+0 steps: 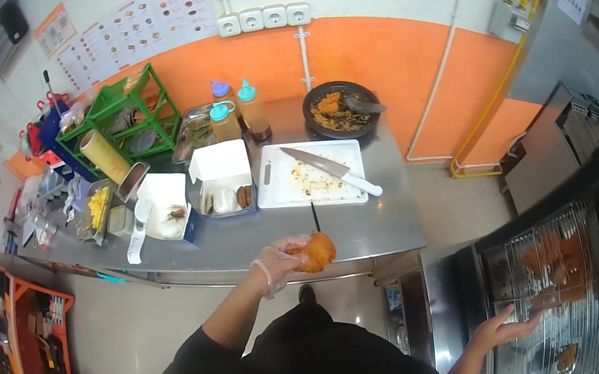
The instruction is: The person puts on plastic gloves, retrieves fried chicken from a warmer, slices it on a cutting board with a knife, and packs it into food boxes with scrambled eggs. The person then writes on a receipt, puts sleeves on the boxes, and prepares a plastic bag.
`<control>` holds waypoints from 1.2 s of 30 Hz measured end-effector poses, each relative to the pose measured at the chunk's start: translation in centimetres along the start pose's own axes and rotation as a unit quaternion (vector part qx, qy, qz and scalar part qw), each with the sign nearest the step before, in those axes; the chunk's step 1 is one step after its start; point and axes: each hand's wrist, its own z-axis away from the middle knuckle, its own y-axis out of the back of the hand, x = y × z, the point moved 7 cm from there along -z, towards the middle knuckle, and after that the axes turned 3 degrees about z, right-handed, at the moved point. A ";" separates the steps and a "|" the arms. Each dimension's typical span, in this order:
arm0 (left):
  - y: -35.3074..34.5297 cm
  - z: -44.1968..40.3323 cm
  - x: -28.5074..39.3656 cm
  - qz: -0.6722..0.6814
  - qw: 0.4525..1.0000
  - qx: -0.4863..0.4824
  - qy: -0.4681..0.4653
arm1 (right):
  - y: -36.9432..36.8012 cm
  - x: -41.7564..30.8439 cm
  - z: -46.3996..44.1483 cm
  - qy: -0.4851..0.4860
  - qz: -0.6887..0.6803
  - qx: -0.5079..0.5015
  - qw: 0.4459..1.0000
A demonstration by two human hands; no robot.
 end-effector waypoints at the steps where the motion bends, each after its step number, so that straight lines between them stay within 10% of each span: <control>1: 1.7 -0.8 0.4 -0.035 0.999 0.023 -0.030 | -1.0 -1.3 -0.3 -0.006 -0.001 -0.002 1.000; 16: 15.4 -10.4 4.2 -0.003 0.991 0.105 -0.082 | -15.5 -16.0 2.0 0.074 -0.075 0.009 0.994; 19: 15.5 -12.7 4.9 0.008 0.989 0.124 -0.075 | -23.8 -25.3 13.4 0.088 -0.130 -0.527 0.835; 22: 15.2 -15.5 4.6 0.034 0.987 0.125 -0.098 | -27.7 -30.5 24.4 0.202 -0.027 -0.717 0.666; 33: 11.7 -23.1 1.8 0.030 0.994 0.106 -0.021 | -30.2 -40.5 30.5 0.430 -0.183 -0.700 0.540; 36: 10.4 -24.7 0.6 0.065 0.992 0.101 0.039 | -35.0 -36.1 24.9 0.306 -0.121 -0.662 0.673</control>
